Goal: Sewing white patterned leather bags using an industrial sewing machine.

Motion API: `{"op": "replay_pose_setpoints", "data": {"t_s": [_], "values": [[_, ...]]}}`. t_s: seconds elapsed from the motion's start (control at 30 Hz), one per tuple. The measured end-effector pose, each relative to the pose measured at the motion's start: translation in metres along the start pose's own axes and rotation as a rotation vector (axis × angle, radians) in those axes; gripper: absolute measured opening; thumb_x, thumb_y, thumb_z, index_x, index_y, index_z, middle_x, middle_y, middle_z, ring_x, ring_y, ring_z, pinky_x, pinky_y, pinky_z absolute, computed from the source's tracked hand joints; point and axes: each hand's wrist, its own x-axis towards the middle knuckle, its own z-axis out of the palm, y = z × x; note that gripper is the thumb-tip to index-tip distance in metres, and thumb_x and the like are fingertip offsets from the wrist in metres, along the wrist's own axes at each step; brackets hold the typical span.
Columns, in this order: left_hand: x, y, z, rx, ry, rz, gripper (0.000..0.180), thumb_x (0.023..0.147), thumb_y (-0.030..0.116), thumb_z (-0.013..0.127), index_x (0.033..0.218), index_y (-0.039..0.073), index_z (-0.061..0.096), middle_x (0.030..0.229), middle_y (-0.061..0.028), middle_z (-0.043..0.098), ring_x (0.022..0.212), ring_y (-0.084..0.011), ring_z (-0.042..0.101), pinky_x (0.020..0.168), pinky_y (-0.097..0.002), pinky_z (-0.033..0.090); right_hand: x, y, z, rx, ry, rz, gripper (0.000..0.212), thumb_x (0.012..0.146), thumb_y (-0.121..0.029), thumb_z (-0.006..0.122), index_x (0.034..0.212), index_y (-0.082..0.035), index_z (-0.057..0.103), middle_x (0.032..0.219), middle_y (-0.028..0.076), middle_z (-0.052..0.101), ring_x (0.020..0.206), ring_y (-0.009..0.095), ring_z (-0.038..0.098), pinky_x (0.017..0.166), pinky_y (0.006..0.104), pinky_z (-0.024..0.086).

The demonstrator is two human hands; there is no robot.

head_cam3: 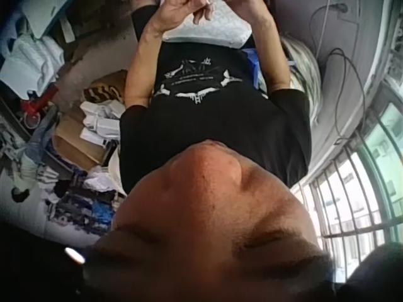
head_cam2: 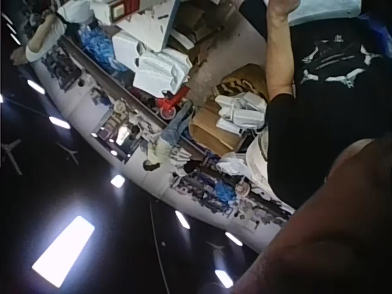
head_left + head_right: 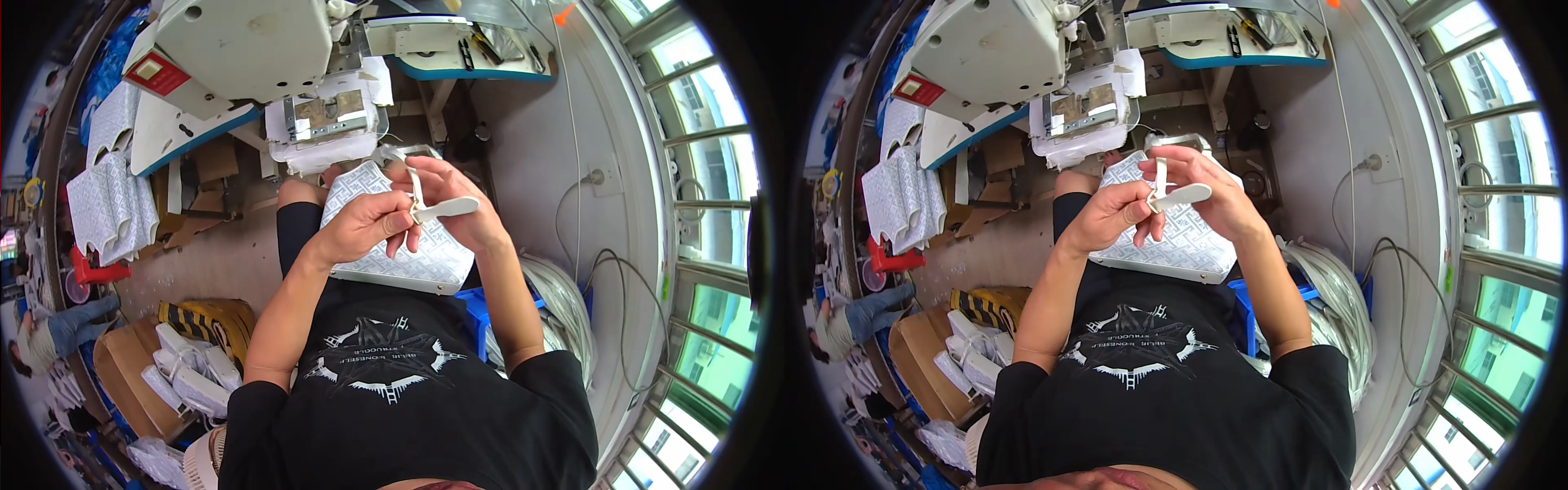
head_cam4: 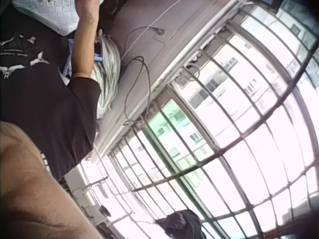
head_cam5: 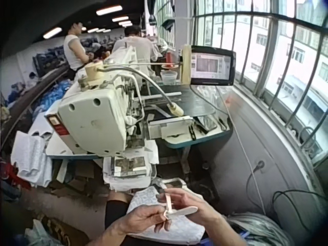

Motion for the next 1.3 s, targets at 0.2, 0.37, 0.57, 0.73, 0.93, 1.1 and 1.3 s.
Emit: {"op": "replay_pose_setpoints", "data": {"t_s": [0.2,0.37,0.57,0.73,0.93,1.1,1.3], "values": [[-0.007,-0.026,0.01,0.01,0.178,0.0,0.032,0.113,0.028,0.053,0.099,0.0,0.062,0.089,-0.0076,0.07,0.069,-0.0098,0.061,0.064,-0.024,0.051,-0.007,0.011,-0.013,-0.06,0.048,-0.287,0.041,0.097,-0.004,0.07,0.137,0.001,0.061,0.12,0.016,0.073,0.099,0.019,0.071,0.087,0.0319,0.057],[-0.006,-0.034,0.026,0.108,0.451,0.163,0.029,0.111,0.025,0.056,0.101,0.0,0.065,0.083,-0.0047,0.068,0.063,-0.0089,0.058,0.059,-0.0248,0.048,-0.013,-0.002,0.01,-0.393,0.119,-0.521,0.033,0.097,0.006,0.067,0.13,0.003,0.065,0.117,0.016,0.075,0.097,0.017,0.072,0.084,0.0271,0.057],[-0.004,0.0,0.023,0.451,0.425,0.102,0.028,0.109,0.022,0.059,0.097,-0.001,0.069,0.065,-0.0013,0.062,0.056,-0.0086,0.056,0.054,-0.0263,0.045,-0.012,-0.013,0.019,-0.843,0.074,-0.56,0.029,0.095,0.008,0.068,0.124,0.004,0.068,0.115,0.016,0.076,0.098,0.017,0.073,0.083,0.0236,0.056],[-0.004,0.004,0.016,0.235,0.39,0.061,0.03,0.109,0.024,0.06,0.093,0.0,0.069,0.058,-0.0013,0.059,0.053,-0.0081,0.053,0.053,-0.0265,0.043,-0.007,-0.018,0.028,-0.793,0.062,-0.682,0.028,0.094,0.01,0.069,0.121,0.006,0.068,0.114,0.017,0.076,0.104,0.019,0.073,0.084,0.025,0.056],[-0.008,0.002,0.011,0.316,0.501,0.117,0.032,0.11,0.025,0.059,0.092,0.0,0.067,0.057,0.0006,0.055,0.051,-0.0052,0.048,0.051,-0.0229,0.039,0.004,-0.035,0.041,-1.104,-0.123,-0.654,0.026,0.092,0.007,0.072,0.119,0.006,0.07,0.111,0.014,0.078,0.101,0.016,0.072,0.083,0.0264,0.056],[-0.025,0.013,0.012,0.462,0.745,-0.004,0.029,0.108,0.026,0.062,0.097,0.001,0.069,0.074,-0.0039,0.065,0.067,-0.0112,0.058,0.062,-0.0271,0.047,0.043,-0.057,0.051,-1.235,0.03,-0.481,0.024,0.093,0.003,0.073,0.117,0.004,0.072,0.109,0.011,0.078,0.096,0.011,0.07,0.084,0.0249,0.055],[-0.048,0.012,-0.014,1.473,1.051,0.138,0.041,0.103,0.044,0.062,0.123,0.011,0.074,0.149,-0.0244,0.047,0.137,-0.04,0.043,0.11,-0.0559,0.033,0.159,-0.08,0.029,-1.01,0.136,-0.646,0.021,0.095,0.002,0.07,0.115,0.004,0.072,0.105,0.006,0.078,0.09,0.008,0.068,0.083,0.0234,0.054]]}}
